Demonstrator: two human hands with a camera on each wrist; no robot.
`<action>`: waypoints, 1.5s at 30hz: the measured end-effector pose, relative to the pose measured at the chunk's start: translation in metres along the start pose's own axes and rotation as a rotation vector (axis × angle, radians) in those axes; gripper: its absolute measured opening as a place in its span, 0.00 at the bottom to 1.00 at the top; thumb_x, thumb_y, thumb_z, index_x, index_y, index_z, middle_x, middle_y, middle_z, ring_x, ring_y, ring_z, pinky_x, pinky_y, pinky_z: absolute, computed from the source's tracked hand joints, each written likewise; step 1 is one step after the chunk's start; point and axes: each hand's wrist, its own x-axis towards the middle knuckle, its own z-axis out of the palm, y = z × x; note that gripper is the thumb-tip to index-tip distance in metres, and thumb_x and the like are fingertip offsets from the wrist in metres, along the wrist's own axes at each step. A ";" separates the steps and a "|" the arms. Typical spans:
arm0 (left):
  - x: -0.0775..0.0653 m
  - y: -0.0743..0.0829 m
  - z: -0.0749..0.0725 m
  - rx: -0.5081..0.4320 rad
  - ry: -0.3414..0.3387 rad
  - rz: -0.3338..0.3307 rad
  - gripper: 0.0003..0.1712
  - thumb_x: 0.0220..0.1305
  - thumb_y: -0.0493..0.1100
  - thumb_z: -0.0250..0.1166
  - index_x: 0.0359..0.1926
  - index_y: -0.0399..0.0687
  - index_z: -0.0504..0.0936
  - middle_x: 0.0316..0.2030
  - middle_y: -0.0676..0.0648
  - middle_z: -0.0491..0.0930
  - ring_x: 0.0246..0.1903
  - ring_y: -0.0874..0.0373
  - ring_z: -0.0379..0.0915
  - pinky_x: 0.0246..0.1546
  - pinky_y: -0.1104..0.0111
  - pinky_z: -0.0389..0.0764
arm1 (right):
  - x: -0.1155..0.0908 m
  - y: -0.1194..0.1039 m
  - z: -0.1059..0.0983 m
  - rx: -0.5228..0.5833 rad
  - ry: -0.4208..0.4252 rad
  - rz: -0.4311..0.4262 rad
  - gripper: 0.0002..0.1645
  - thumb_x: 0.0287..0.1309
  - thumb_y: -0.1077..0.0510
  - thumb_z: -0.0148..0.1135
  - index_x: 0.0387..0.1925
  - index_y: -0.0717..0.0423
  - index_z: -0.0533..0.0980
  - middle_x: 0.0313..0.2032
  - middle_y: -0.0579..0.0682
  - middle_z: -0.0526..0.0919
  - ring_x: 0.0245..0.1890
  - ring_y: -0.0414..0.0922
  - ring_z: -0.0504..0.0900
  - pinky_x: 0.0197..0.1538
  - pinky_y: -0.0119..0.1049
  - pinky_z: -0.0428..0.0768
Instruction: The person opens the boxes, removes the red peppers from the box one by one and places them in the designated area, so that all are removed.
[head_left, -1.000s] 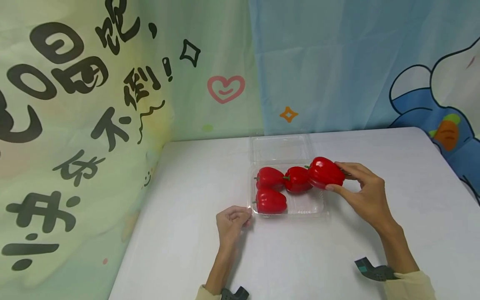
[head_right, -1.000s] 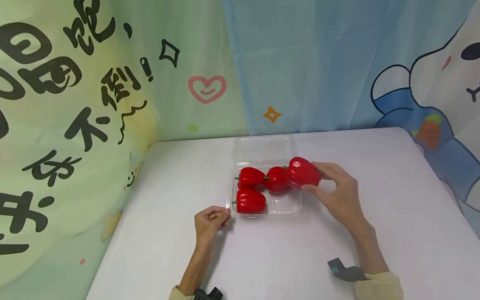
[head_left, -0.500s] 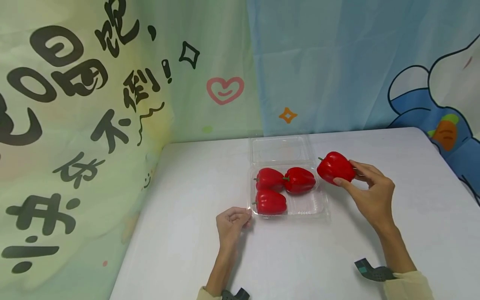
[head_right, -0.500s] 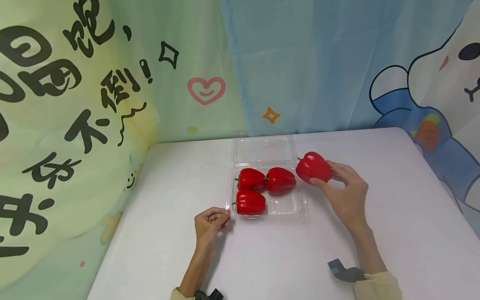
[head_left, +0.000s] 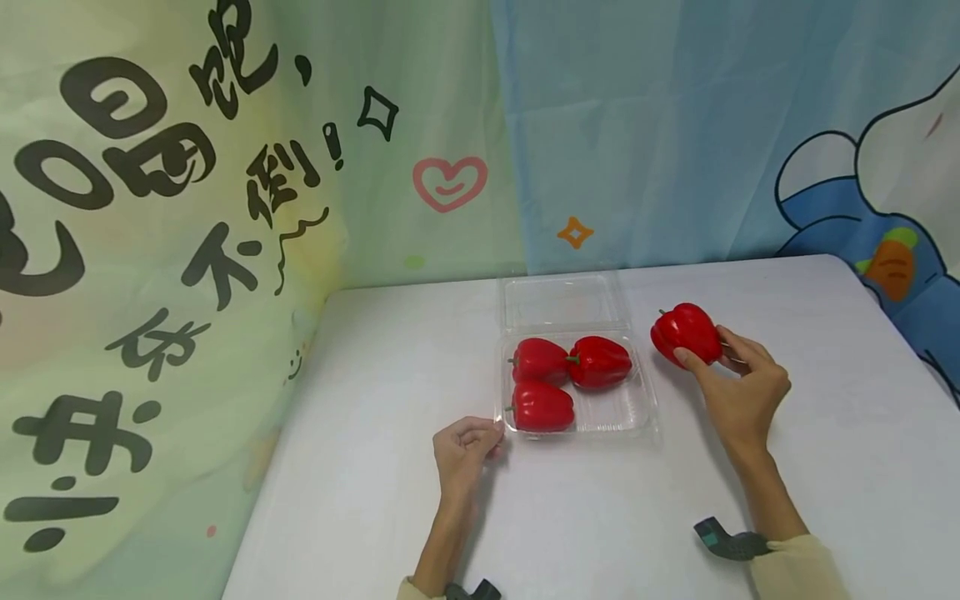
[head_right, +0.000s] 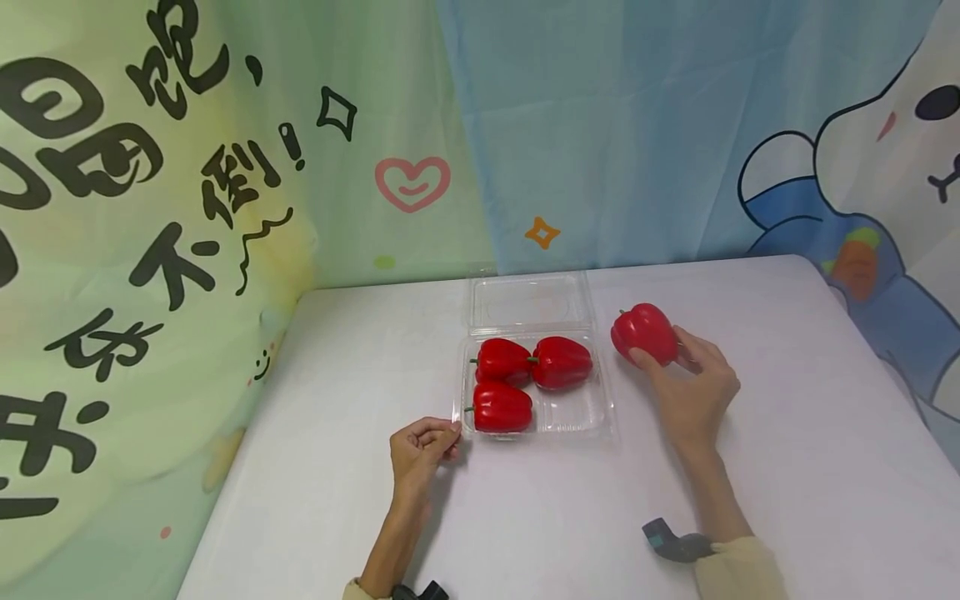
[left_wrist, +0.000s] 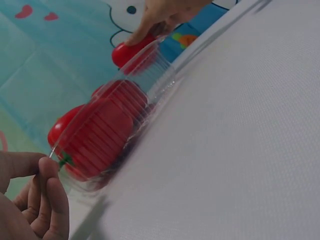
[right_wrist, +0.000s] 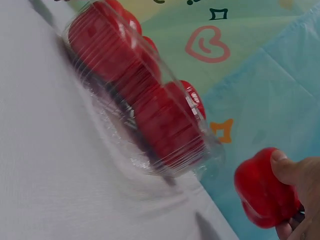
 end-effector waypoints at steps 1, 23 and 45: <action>0.000 0.000 0.000 -0.002 0.001 -0.001 0.08 0.67 0.38 0.76 0.38 0.35 0.90 0.33 0.35 0.92 0.26 0.58 0.85 0.35 0.73 0.88 | 0.000 0.001 0.002 -0.002 0.011 0.015 0.37 0.59 0.51 0.84 0.69 0.43 0.83 0.63 0.53 0.89 0.51 0.24 0.78 0.56 0.14 0.78; 0.001 -0.004 -0.001 -0.018 -0.008 0.014 0.08 0.66 0.37 0.76 0.38 0.34 0.90 0.32 0.35 0.92 0.24 0.60 0.84 0.34 0.72 0.88 | 0.016 0.013 0.040 -0.010 0.094 0.183 0.42 0.63 0.40 0.79 0.74 0.48 0.77 0.68 0.51 0.84 0.65 0.43 0.80 0.69 0.29 0.82; 0.003 -0.004 -0.001 -0.055 -0.016 0.015 0.07 0.65 0.34 0.76 0.37 0.31 0.89 0.31 0.34 0.92 0.23 0.58 0.85 0.33 0.73 0.88 | 0.037 0.025 0.063 -0.023 0.109 0.284 0.46 0.62 0.34 0.77 0.75 0.48 0.76 0.70 0.50 0.81 0.69 0.40 0.75 0.72 0.35 0.82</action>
